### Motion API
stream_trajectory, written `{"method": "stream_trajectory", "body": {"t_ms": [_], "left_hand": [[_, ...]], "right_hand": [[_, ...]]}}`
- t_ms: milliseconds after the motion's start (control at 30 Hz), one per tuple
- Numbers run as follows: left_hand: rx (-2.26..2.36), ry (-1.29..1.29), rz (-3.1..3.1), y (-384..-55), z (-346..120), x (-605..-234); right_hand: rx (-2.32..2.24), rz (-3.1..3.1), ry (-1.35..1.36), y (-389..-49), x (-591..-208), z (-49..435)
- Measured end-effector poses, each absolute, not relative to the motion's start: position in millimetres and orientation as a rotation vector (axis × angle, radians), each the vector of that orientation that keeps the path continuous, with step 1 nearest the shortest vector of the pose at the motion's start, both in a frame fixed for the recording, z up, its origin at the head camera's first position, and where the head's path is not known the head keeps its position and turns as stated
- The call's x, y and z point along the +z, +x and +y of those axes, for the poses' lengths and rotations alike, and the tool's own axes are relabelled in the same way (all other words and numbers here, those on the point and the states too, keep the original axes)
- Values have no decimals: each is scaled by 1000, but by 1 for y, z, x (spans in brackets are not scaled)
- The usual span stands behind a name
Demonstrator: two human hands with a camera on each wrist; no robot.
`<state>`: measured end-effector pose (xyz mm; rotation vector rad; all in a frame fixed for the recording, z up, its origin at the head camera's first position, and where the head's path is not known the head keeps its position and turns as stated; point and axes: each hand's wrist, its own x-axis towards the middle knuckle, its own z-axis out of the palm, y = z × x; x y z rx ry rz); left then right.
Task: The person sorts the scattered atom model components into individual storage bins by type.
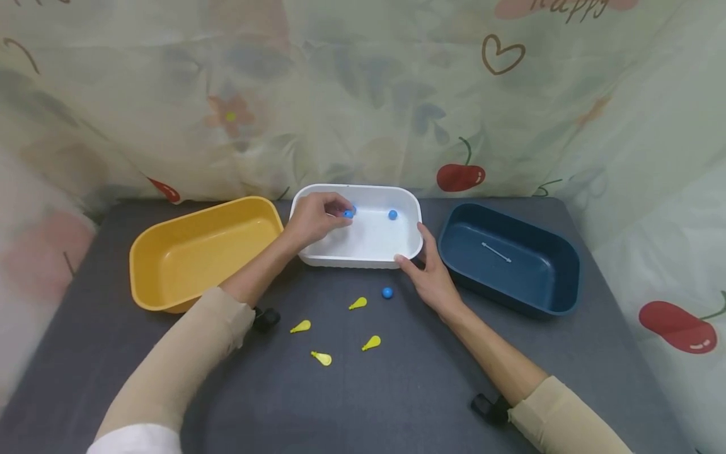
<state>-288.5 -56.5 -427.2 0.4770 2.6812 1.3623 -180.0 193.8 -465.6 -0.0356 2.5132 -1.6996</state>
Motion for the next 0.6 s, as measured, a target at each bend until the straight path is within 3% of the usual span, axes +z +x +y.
{"method": "stream_trajectory", "body": {"t_ms": [600], "left_hand": [[1235,443,2621,-309,-44,-442]], "right_hand": [[-1690,2504,-25,-181,-463,196]]}}
